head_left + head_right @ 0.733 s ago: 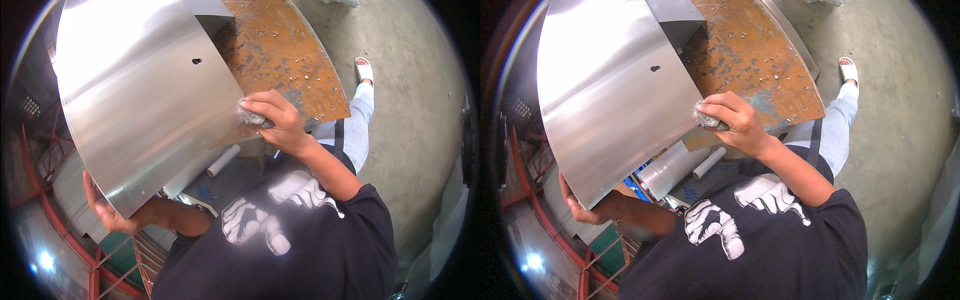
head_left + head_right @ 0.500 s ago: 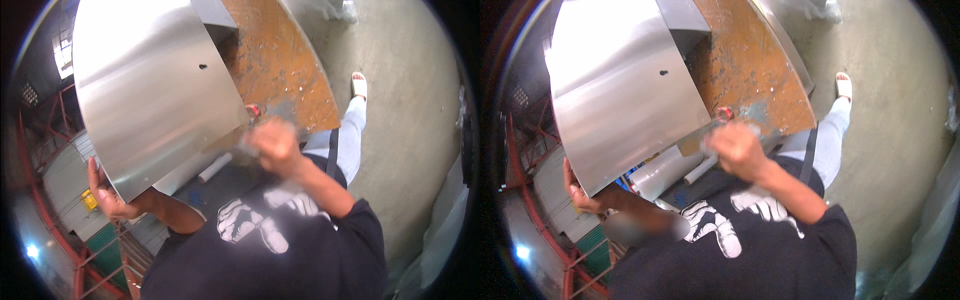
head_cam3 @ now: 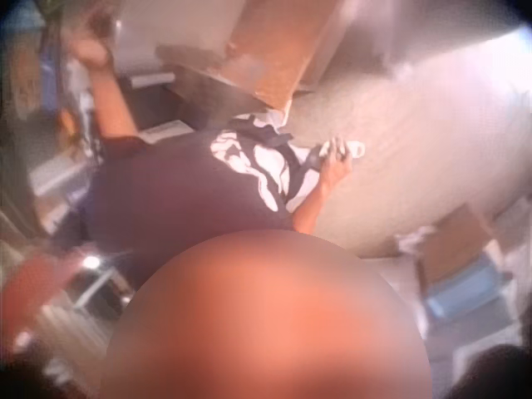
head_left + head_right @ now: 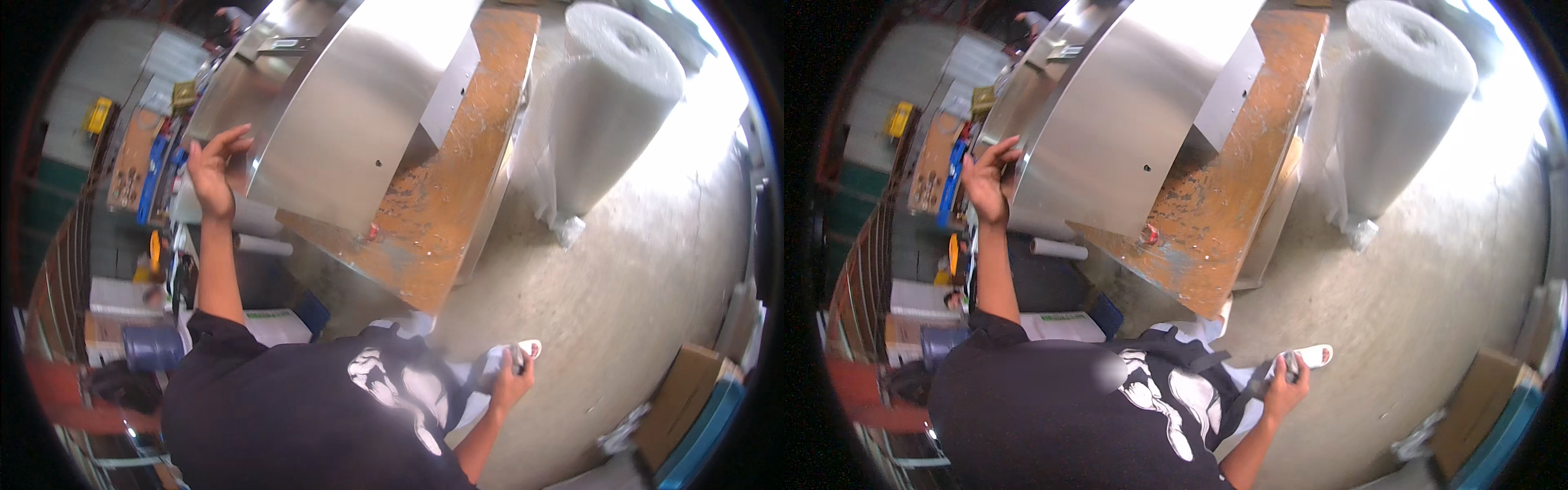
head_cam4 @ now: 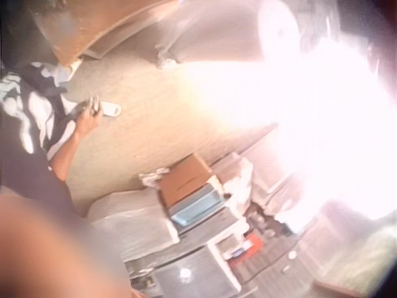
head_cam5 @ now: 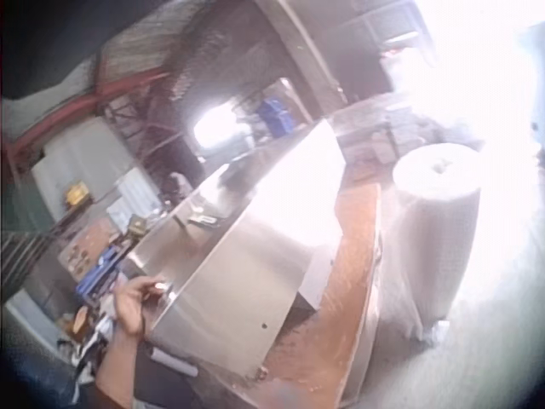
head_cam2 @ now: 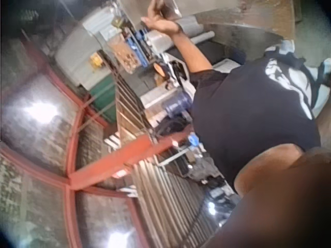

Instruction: The person applies a viscous substance from a small container onto a curved stainless steel panel using a wooden stick, then wipes the panel with a cloth. The person repeats the application and wiping on different sections of the panel.

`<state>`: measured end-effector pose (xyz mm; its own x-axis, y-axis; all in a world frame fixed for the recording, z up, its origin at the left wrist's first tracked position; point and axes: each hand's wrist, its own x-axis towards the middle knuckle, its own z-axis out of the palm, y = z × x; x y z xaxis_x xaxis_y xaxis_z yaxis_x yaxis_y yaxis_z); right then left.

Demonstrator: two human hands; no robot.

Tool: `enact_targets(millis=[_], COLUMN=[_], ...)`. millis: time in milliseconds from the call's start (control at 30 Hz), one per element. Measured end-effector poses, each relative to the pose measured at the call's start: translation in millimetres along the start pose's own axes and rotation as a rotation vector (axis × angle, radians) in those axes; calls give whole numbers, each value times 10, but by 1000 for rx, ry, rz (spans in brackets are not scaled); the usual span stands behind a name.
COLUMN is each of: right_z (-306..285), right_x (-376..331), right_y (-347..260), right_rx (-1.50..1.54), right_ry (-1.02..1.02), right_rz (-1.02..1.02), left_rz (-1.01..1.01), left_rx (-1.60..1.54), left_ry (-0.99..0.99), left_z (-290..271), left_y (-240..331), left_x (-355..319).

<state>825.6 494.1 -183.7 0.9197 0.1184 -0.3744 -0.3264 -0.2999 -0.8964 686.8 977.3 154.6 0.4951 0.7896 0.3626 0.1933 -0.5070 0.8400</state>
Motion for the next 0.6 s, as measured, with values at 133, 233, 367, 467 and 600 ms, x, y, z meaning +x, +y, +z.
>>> enact_targets(millis=[133, 233, 367, 467, 600], right_z=[-1373, -2319, -3162, -3111, -2773], right_x=[896, 1640, 2696, 3313, 3951], right_y=[249, 93, -520, -959, -1422], right_rx=[-209, -295, -337, -249, -223], right_ry=[49, 106, 186, 201, 36], right_rz=[-27, -21, -188, -245, -317], left_rz=[-134, -287, -94, 279, 711], left_rx=[-41, 86, 266, 570, 540], left_ry=[-24, 90, 248, 452, 43], left_z=[74, 193, 672, 1414, 2944], left_y=[99, 255, 845, 1420, 1550], left_x=[-32, -20, -8, -445, -952])
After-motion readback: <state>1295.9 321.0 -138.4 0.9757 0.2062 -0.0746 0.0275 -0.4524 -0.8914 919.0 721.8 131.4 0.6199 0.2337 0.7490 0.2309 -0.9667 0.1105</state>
